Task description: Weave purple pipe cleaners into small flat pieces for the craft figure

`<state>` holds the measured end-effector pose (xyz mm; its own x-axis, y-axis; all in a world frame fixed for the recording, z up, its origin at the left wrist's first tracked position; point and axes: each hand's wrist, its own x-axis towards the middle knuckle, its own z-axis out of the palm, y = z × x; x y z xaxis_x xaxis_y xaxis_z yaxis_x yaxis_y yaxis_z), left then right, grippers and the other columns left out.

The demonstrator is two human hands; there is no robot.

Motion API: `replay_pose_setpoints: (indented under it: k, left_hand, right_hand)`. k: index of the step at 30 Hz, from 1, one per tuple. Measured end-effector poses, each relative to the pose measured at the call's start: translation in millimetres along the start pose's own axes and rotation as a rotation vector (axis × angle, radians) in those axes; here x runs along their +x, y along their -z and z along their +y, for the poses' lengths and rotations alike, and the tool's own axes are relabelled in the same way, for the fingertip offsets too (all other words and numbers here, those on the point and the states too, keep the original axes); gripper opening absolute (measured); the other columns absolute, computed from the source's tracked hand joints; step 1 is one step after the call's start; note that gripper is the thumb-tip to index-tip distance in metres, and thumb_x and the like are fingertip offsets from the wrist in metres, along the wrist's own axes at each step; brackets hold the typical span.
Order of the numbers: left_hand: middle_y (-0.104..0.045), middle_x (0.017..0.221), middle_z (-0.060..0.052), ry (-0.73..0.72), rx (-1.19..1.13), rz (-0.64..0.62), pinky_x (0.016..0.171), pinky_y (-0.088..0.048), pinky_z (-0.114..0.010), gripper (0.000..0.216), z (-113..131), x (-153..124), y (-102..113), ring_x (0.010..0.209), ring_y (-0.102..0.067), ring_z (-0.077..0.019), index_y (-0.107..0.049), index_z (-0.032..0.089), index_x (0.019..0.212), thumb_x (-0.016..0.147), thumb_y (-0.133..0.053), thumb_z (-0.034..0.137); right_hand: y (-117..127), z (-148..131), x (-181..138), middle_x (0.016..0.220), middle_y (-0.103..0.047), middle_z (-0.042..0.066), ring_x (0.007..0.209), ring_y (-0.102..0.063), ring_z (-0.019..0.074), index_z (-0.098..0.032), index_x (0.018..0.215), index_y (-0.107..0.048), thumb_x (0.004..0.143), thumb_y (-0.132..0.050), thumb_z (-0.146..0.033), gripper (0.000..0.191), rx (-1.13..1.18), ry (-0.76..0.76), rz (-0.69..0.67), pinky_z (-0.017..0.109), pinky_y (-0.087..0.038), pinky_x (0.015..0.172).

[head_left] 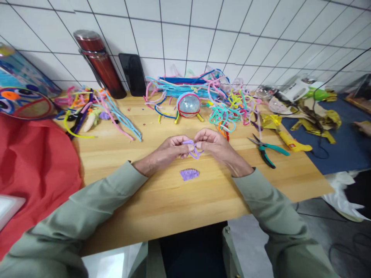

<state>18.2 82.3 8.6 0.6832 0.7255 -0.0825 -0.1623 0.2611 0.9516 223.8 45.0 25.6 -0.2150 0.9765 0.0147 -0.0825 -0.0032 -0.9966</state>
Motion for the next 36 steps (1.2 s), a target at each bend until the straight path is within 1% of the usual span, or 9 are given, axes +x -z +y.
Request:
replay_pose_setpoints:
  k: [4,6,8,12,15,21,26,31,36]
  left_hand:
    - [-0.067,0.068,0.001,-0.013,-0.040,0.003,0.058,-0.038,-0.021,0.043,-1.4,0.2,-1.0,0.057,-0.049,-0.0069,-0.072,0.014,0.083,0.072,-0.095,0.048]
    - [-0.070,0.071,-0.001,-0.019,-0.061,0.014,0.058,-0.039,-0.021,0.044,-1.6,1.2,-0.9,0.058,-0.049,-0.0067,-0.072,0.014,0.083,0.071,-0.096,0.048]
    - [-0.071,0.072,-0.002,-0.041,-0.081,0.037,0.058,-0.039,-0.021,0.044,-1.7,2.6,-0.6,0.058,-0.048,-0.0066,-0.071,0.015,0.082,0.071,-0.097,0.049]
    - [-0.069,0.070,-0.001,-0.110,-0.087,0.103,0.057,-0.037,-0.021,0.044,-3.1,5.4,-0.1,0.057,-0.048,-0.0069,-0.072,0.015,0.080,0.073,-0.096,0.050]
    - [-0.064,0.067,0.001,-0.136,-0.071,0.150,0.056,-0.036,-0.022,0.043,-4.1,6.3,-0.4,0.057,-0.046,-0.0073,-0.073,0.015,0.082,0.073,-0.095,0.051]
    - [-0.053,0.064,0.005,-0.150,0.014,0.186,0.058,-0.031,-0.024,0.042,-1.8,3.9,-1.8,0.058,-0.040,-0.0075,-0.073,0.015,0.082,0.073,-0.094,0.051]
    - [-0.049,0.064,0.006,-0.161,0.067,0.185,0.059,-0.030,-0.025,0.042,0.8,1.7,-3.2,0.060,-0.037,-0.0082,-0.071,0.016,0.078,0.074,-0.091,0.053]
    - [-0.056,0.068,0.004,-0.199,0.072,0.199,0.060,-0.033,-0.025,0.042,-1.1,-0.4,-3.9,0.061,-0.039,-0.0085,-0.074,0.017,0.083,0.076,-0.091,0.054]
    - [-0.067,0.074,0.001,-0.219,0.041,0.181,0.067,-0.045,-0.026,0.043,-2.0,-1.3,-5.8,0.067,-0.053,-0.0113,-0.075,0.017,0.084,0.075,-0.093,0.055]
  right_hand:
    - [1.4,1.9,0.8,0.075,-0.068,-0.003,0.067,-0.061,0.0124,-0.022,0.084,-0.068,0.076,-0.085,-0.033,0.022,-0.023,0.004,-0.003,0.027,-0.052,0.067]
    - [2.5,4.5,0.7,0.078,-0.069,-0.002,0.070,-0.063,0.0143,-0.022,0.086,-0.070,0.080,-0.082,-0.036,0.019,-0.114,0.067,0.036,0.030,-0.053,0.069]
    - [2.7,6.6,-0.3,0.084,-0.073,0.000,0.079,-0.067,0.0175,-0.023,0.088,-0.072,0.085,-0.079,-0.035,0.014,-0.298,0.225,0.148,0.034,-0.056,0.077]
    - [-1.0,5.8,-6.1,0.100,-0.076,0.006,0.102,-0.071,0.0248,-0.026,0.094,-0.075,0.094,-0.074,-0.028,0.003,-0.786,0.616,0.424,0.044,-0.055,0.096]
    - [-5.3,4.7,-10.5,0.105,-0.076,0.007,0.105,-0.071,0.0264,-0.027,0.104,-0.076,0.099,-0.070,-0.028,0.008,-0.972,0.754,0.454,0.047,-0.056,0.096]
    - [-7.9,9.9,-11.4,0.108,-0.076,0.009,0.106,-0.072,0.0281,-0.026,0.115,-0.076,0.100,-0.067,-0.024,0.017,-1.059,0.818,0.380,0.048,-0.057,0.095]
    - [-10.1,9.5,-11.3,0.107,-0.078,0.009,0.103,-0.074,0.0275,-0.026,0.115,-0.075,0.101,-0.067,-0.024,0.016,-1.076,0.839,0.363,0.047,-0.059,0.091]
    - [-15.3,6.8,-12.6,0.098,-0.080,0.008,0.094,-0.075,0.0250,-0.024,0.110,-0.076,0.101,-0.068,-0.020,0.013,-1.044,0.828,0.340,0.042,-0.061,0.084]
    - [-18.8,7.5,-13.6,0.092,-0.081,0.004,0.087,-0.076,0.0219,-0.026,0.104,-0.078,0.099,-0.067,-0.018,0.014,-0.947,0.771,0.350,0.039,-0.062,0.080]
